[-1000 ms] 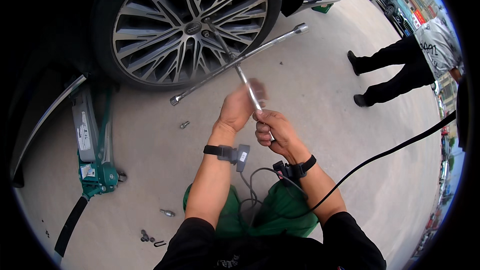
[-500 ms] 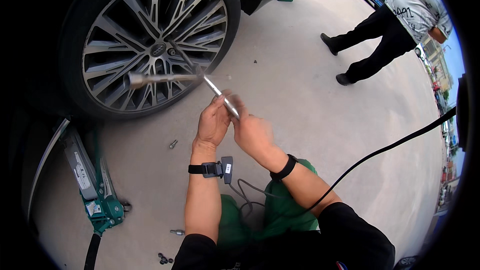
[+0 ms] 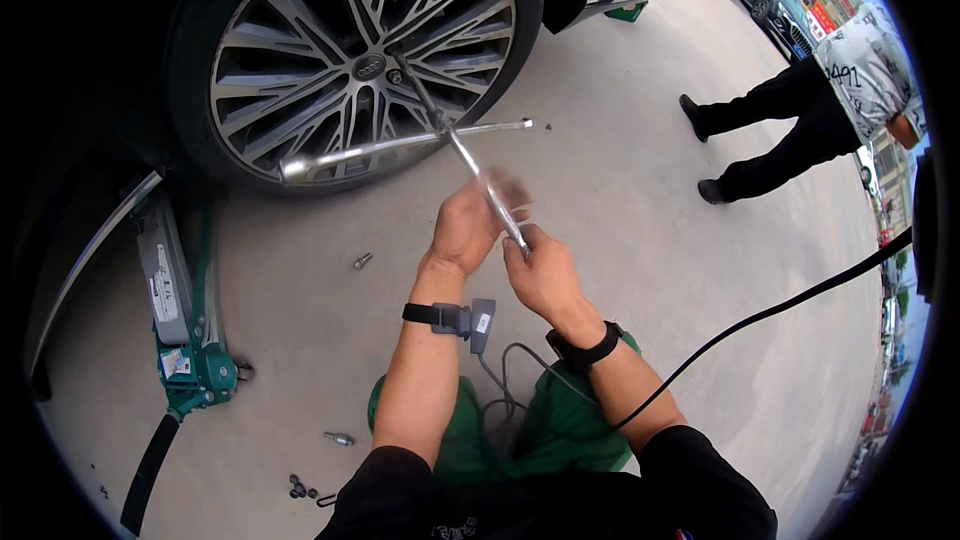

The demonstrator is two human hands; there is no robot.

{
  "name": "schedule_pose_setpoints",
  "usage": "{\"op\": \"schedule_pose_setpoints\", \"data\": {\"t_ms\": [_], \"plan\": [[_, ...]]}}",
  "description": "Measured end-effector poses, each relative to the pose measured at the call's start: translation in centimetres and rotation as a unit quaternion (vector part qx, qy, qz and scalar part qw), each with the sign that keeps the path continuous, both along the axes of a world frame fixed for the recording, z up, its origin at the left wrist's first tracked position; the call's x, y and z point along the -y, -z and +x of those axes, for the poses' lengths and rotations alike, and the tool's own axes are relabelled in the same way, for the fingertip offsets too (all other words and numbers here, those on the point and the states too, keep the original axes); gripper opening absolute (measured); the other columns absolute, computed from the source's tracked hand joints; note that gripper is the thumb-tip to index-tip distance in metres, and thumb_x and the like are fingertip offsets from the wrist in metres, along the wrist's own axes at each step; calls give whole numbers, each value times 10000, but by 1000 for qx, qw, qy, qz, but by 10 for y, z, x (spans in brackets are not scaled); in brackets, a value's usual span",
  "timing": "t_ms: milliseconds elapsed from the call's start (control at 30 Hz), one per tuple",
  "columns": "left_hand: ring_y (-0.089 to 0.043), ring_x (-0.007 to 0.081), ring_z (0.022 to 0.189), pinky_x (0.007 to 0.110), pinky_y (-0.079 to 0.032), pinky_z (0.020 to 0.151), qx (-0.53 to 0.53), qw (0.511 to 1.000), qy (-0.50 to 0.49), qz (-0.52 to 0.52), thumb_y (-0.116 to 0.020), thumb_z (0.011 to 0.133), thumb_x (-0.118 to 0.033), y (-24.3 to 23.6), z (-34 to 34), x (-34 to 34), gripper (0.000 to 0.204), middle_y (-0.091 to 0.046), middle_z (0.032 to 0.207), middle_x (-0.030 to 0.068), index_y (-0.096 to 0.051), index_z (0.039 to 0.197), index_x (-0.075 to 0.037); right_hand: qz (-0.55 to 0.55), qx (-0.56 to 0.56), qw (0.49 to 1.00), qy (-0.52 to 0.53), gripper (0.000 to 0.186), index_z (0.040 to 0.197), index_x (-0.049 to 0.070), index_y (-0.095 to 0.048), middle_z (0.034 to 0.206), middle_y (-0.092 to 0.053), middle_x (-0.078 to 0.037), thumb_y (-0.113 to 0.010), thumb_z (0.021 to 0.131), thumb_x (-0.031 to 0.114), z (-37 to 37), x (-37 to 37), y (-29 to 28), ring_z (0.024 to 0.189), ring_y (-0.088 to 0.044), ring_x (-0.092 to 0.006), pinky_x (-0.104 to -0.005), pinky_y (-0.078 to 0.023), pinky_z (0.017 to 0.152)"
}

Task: The person uses a floor jack to lift a car, removes lug nuts from a wheel using a cross wrench, pulls the wheel off the hub, and carries it into a shop to place it onto a tire changer machine.

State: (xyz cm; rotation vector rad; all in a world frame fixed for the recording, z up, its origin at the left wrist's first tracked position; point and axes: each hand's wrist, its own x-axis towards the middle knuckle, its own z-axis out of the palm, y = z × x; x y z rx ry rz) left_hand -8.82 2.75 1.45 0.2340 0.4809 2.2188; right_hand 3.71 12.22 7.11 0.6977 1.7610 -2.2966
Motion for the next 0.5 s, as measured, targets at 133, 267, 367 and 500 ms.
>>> {"op": "schedule_pose_setpoints", "data": {"t_ms": [133,267,367,500], "plan": [[-568,350,1120,469,-485,967,25,1000,-5,16,-454,1012,-352,0,0,5,395,-582,1167,209,-525,1211,-18,59,-72,994,63,158,914,77,-576,703,-533,-15,-622,903,228,1,12,3,520,-491,-174,-313,-413,492],[-572,355,1114,473,-485,966,28,999,1,17,-440,1016,-362,-5,0,-1,404,-580,1174,214,-525,1210,-18,-113,1,990,88,195,927,62,-576,745,-545,-24,-585,924,257,0,3,9,532,-483,-154,-290,-402,488],[-573,359,1113,476,-486,961,11,1000,0,-7,-438,1016,-372,-8,2,1,413,-578,1179,218,-525,1210,-18,91,7,996,21,213,956,44,-586,745,-574,-23,-582,926,255,-2,0,5,540,-517,-166,-311,-418,486],[-557,370,1137,488,-472,976,7,1000,10,15,-441,1014,-384,-2,1,5,434,-573,1184,226,-528,1218,-11,71,15,997,9,224,995,38,-594,753,-590,-17,-583,929,252,0,-1,6,539,-529,-160,-321,-425,483]]}}
